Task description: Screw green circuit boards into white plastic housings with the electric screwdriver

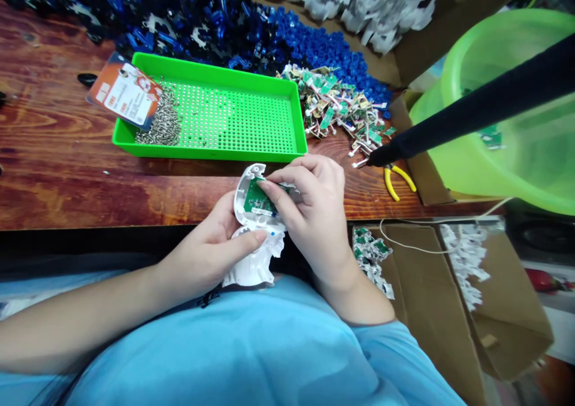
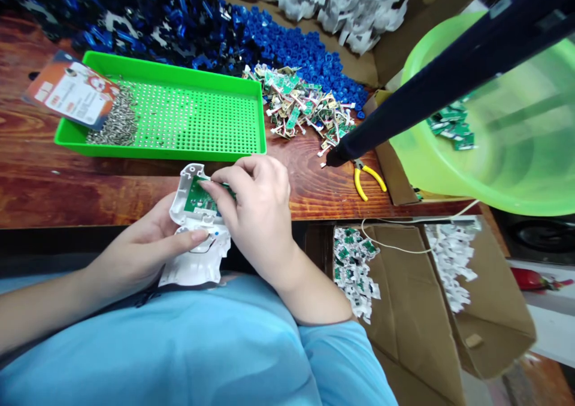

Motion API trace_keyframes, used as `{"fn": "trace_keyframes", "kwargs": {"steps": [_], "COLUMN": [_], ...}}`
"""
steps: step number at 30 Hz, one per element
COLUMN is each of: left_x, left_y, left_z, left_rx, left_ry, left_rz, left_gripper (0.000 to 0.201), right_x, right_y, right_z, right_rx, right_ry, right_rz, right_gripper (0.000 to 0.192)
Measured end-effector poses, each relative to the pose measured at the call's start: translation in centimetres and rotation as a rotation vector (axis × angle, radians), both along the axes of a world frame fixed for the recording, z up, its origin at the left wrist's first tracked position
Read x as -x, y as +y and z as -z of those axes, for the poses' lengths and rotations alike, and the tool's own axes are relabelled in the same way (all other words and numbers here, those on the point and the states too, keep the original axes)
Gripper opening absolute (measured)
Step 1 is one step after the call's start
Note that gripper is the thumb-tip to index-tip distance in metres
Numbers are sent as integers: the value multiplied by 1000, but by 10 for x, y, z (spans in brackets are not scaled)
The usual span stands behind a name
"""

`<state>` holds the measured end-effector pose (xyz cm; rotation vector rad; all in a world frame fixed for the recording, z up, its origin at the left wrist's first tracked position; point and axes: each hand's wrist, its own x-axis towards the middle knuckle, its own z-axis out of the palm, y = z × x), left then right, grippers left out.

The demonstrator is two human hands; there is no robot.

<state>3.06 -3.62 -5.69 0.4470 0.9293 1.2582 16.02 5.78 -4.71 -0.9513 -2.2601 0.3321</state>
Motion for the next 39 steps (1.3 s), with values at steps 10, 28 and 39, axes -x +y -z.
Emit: {"fn": "trace_keyframes", "kwargs": {"steps": [10,28,39], "left_x": [1,8,7], "left_y": [1,7,-1], "left_z": [0,-8,-9], "left_rx": [40,73,44], "left_ry": [-1,206,300], "left_rz": [-3,-68,-161], "left_gripper": [38,38,31], "right_x": [0,-2,-15], "right_y": [0,-10,-13], "right_z": [-2,0,4], "right_rx": [138,292,1203], "right_ry": [-2,183,567], "right_rz": [-74,-209,-218], "right_gripper": [13,21,20]}}
